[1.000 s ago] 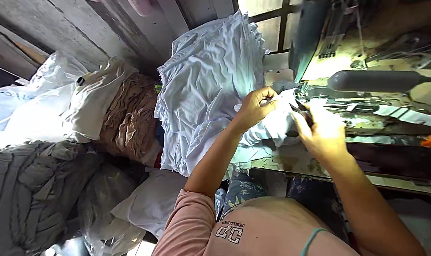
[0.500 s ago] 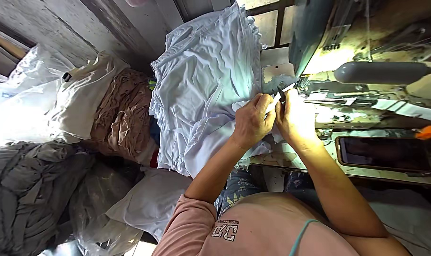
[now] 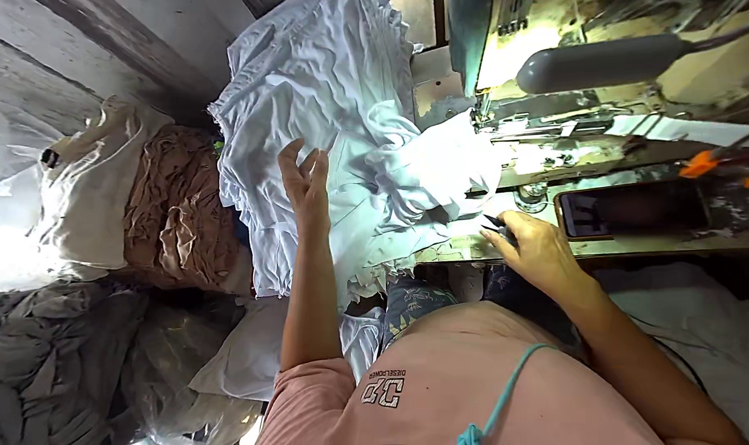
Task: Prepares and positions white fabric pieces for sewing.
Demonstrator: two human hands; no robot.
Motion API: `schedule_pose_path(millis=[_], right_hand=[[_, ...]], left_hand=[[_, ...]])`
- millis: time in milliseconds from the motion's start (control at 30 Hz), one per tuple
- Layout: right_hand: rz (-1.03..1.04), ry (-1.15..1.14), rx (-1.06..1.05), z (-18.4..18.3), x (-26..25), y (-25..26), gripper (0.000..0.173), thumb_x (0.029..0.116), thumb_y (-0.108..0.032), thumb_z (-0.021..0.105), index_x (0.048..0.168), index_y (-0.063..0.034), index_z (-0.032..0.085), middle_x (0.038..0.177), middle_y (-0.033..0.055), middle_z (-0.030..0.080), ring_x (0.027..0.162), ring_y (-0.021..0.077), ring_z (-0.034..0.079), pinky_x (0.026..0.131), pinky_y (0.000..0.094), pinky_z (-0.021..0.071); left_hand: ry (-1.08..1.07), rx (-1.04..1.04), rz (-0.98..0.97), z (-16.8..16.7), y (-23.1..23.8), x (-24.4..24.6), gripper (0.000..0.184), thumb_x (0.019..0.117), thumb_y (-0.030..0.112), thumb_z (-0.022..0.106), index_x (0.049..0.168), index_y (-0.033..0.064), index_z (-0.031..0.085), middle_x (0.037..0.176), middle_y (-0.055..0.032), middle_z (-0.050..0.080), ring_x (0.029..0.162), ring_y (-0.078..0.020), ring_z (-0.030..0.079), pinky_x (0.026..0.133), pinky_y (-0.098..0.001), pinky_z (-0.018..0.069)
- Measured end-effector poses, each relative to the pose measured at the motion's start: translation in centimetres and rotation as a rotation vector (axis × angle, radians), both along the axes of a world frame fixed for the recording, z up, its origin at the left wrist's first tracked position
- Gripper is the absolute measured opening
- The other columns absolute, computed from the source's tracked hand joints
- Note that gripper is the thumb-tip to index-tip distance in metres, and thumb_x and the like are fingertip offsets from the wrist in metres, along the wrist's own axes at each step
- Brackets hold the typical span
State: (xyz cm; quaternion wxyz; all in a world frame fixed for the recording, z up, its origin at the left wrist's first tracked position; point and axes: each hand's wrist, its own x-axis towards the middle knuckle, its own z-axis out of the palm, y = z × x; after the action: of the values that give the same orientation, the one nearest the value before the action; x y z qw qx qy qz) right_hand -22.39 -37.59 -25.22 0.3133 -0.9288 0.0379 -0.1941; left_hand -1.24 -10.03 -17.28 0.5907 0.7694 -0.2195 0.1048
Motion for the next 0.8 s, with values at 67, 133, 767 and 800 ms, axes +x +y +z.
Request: schedule_pose_path(millis=[67,133,767,800], right_hand=[[-0.023,0.051,-0.094,-2.4,-0.7,-0.8,0.035,0.0977,-0.028,0.066,0.093,0.007,0.067,0.078,0.0229,0.064,0.066,0.0419,0.067,0.055,0.0567,0.0508],[-0.047,0.002,-0.197,-3.3,-0.1,-1.0,0.031,0.0974,-0.023,0.067,0.093,0.0079,0.066,0.08,0.0243,0.063,0.07,0.0439,0.067,0.055,0.055,0.0514],[0.366,-0.18,0.305,1.9,-0.4,3.3,0.019,0.1007,-0.013,0.06,0.093,0.0006,0.07,0.089,0.0111,0.067,0.071,0.0169,0.063,0.062,0.0302,0.0526],[0.402,-0.164,0.328,2.4,-1.0,3.0,0.02,0.102,-0.013,0.059,0.093,0.0003,0.07,0.087,0.0097,0.066,0.07,0.0141,0.06,0.062,0.0266,0.051]], left_hand=[[0.055,0.233,-0.051,-0.9,0.8,-1.1,0.065,0.0971,0.024,0.063,0.147,-0.0082,0.036,0.149,-0.023,0.047,0.131,-0.0236,0.056,0.105,-0.0378,0.0505],[0.006,0.565,-0.202,-1.5,0.4,-2.6,0.083,0.0865,0.029,0.079,0.149,-0.0074,0.038,0.146,-0.0256,0.052,0.137,-0.0315,0.052,0.114,-0.0463,0.0429],[-0.511,0.864,-0.149,7.4,0.1,-4.8,0.045,0.0957,0.014,0.06,0.132,-0.0112,0.056,0.141,-0.0331,0.052,0.134,-0.0465,0.049,0.111,-0.0596,0.0393],[-0.572,0.797,-0.327,5.8,-1.8,-6.1,0.042,0.0935,0.014,0.06,0.127,-0.0102,0.06,0.139,-0.0301,0.055,0.133,-0.0408,0.052,0.111,-0.0541,0.0419]])
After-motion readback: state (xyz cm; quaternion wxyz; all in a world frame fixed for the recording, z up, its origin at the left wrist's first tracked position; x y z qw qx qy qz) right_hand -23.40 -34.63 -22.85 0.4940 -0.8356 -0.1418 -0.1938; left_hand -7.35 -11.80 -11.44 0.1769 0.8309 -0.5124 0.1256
